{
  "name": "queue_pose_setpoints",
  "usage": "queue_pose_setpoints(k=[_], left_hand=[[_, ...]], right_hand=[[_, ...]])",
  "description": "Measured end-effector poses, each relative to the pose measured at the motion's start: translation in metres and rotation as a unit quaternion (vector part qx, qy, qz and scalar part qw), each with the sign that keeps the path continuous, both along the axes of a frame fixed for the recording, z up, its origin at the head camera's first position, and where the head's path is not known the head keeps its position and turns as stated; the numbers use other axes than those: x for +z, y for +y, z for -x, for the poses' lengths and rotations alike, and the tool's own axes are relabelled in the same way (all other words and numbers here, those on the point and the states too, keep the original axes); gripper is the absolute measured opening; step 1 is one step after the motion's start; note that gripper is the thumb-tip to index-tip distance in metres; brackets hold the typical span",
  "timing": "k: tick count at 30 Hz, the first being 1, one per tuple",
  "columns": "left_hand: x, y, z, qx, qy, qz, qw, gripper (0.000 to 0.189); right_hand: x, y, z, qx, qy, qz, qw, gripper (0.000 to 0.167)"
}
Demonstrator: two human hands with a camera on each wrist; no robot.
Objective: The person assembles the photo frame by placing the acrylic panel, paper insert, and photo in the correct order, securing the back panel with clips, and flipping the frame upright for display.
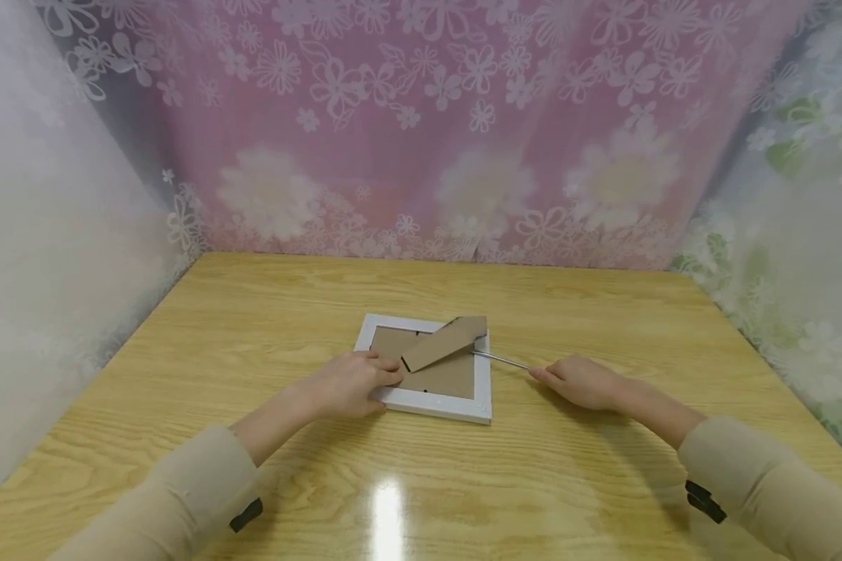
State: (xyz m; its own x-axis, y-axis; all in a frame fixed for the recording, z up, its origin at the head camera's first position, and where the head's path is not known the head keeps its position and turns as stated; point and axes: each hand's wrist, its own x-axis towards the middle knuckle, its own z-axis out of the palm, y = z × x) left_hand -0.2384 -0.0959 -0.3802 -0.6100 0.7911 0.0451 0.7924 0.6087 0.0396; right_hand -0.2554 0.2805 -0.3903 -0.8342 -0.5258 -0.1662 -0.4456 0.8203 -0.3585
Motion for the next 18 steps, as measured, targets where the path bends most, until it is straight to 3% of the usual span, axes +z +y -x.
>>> queue_pose_setpoints(k=[18], left_hand=[[0.0027,0.0004,-0.0013,0.016,-0.024,-0.006,0.9996,0.049]], right_hand=[[0.0006,0.0074,-0.0015,0.000,-0.003,0.012,0.9999,0.045]])
